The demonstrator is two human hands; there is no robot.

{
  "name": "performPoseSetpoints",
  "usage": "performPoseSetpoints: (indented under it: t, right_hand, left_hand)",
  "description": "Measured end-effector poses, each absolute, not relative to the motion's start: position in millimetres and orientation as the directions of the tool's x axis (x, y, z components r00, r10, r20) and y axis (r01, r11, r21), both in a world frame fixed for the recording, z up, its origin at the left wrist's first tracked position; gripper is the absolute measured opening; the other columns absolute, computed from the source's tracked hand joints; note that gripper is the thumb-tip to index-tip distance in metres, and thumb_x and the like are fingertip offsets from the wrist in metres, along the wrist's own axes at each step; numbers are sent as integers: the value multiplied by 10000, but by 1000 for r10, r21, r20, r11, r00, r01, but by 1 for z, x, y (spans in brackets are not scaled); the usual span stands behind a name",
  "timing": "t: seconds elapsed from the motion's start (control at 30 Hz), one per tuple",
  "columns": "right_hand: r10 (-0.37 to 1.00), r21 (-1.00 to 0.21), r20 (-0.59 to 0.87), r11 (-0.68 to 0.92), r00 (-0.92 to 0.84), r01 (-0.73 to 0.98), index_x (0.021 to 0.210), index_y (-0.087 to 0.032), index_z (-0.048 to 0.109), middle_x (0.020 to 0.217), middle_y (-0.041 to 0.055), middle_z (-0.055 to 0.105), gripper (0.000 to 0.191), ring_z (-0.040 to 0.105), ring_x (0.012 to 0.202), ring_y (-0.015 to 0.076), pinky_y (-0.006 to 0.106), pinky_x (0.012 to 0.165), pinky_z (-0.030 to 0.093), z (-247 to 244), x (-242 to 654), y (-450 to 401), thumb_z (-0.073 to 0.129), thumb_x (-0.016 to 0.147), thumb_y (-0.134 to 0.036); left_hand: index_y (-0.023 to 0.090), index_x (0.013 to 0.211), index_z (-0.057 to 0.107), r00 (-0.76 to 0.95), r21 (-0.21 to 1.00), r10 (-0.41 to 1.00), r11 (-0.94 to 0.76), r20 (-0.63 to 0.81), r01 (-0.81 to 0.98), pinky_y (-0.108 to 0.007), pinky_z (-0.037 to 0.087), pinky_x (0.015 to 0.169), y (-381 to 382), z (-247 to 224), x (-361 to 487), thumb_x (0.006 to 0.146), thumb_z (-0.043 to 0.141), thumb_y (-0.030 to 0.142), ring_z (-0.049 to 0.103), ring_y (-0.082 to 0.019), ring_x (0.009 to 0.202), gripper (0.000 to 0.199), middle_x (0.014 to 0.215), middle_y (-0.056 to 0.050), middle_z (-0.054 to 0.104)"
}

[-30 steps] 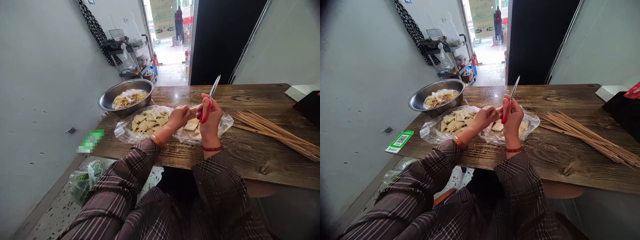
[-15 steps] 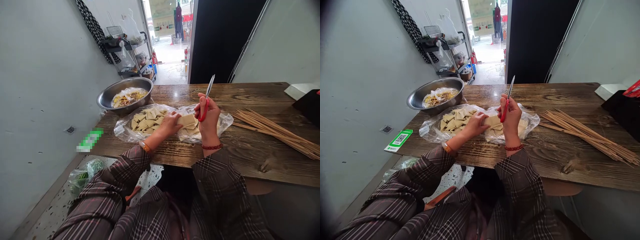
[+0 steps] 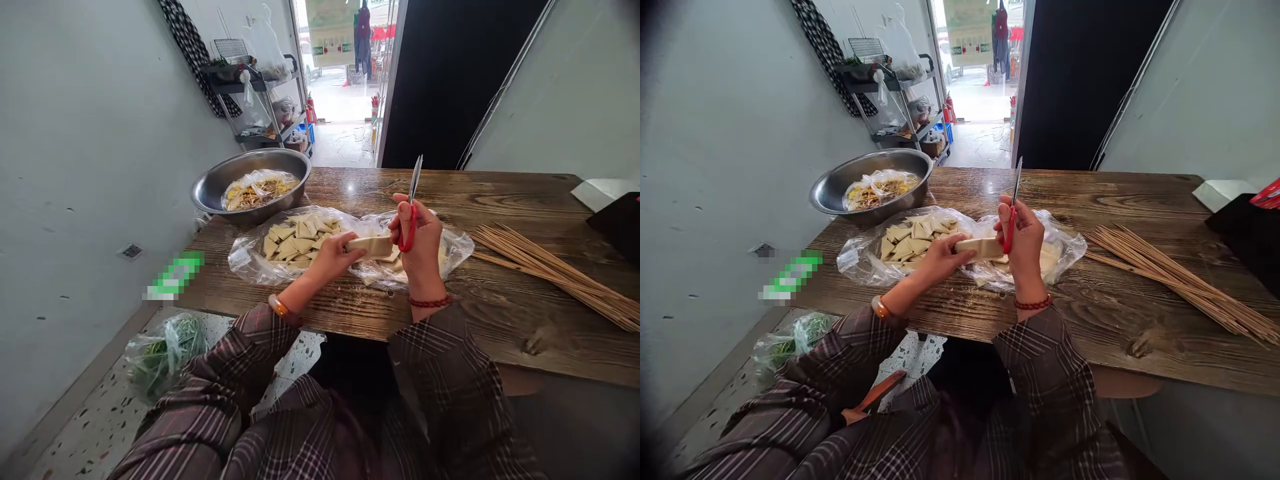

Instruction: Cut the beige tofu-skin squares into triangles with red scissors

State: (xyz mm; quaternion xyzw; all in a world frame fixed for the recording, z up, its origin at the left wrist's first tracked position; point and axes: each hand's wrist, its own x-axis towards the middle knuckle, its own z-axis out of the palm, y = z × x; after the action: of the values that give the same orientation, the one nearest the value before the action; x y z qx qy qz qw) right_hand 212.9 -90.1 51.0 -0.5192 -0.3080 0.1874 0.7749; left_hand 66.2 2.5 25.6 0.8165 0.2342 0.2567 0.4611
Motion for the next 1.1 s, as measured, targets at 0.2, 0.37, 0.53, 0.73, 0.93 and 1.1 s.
performPoseSetpoints:
  t: [0.2, 0.37, 0.53, 0.73, 0.93, 1.1]
  right_hand:
    - [805, -947, 293, 317, 516, 44, 1126, -205, 709, 633, -42, 608, 482, 487, 461, 73, 204, 434, 399, 47, 204, -94, 712, 819, -577]
    - [972, -969, 167, 130, 164, 212, 1163, -151, 726, 647, -20, 612, 547, 497, 503, 88, 224, 484, 409, 44, 196, -96, 732, 801, -560]
    - [993, -924, 90, 55, 76, 379, 1163, -135, 741, 678, -5, 586, 528, 459, 577, 109, 248, 540, 384, 42, 194, -94, 711, 815, -530]
    - [997, -882, 36, 2, 63, 472, 1138, -135, 755, 658, -15, 542, 469, 417, 581, 111, 253, 538, 331, 42, 192, -92, 696, 829, -483]
    - [998, -896, 9, -21, 64, 444, 1152, -145, 743, 662, -19, 508, 499, 402, 585, 115, 256, 534, 322, 43, 187, -91, 690, 828, -520]
    - [997, -926, 10, -19, 75, 377, 1177, -117, 724, 686, -5, 520, 588, 425, 599, 121, 257, 530, 346, 42, 185, -91, 680, 821, -583]
  left_hand:
    - [136, 851, 659, 613, 959, 789, 142, 40, -246, -186, 394, 496, 26, 33, 44, 596, 892, 385, 519, -73, 582, 426, 715, 12, 633]
    - [145, 895, 662, 541, 881, 841, 250, 8, -401, -181, 473, 527, 40, 38, 31, 548, 927, 308, 612, -91, 661, 466, 814, 6, 690]
    - [171, 908, 627, 473, 837, 881, 256, 3, -483, -191, 496, 535, 45, 36, 24, 565, 918, 306, 631, -89, 653, 470, 859, 14, 698]
    - [188, 919, 607, 455, 825, 890, 240, 22, -511, -195, 501, 580, 43, 32, 22, 587, 901, 316, 623, -90, 682, 462, 872, 16, 686]
    - [166, 893, 641, 513, 863, 855, 204, 73, -463, -195, 481, 590, 36, 27, 23, 606, 897, 370, 593, -92, 690, 435, 821, 17, 660]
    - [156, 844, 640, 548, 881, 834, 211, 63, -423, -201, 479, 612, 32, 23, 23, 592, 906, 397, 580, -89, 670, 439, 767, 22, 642]
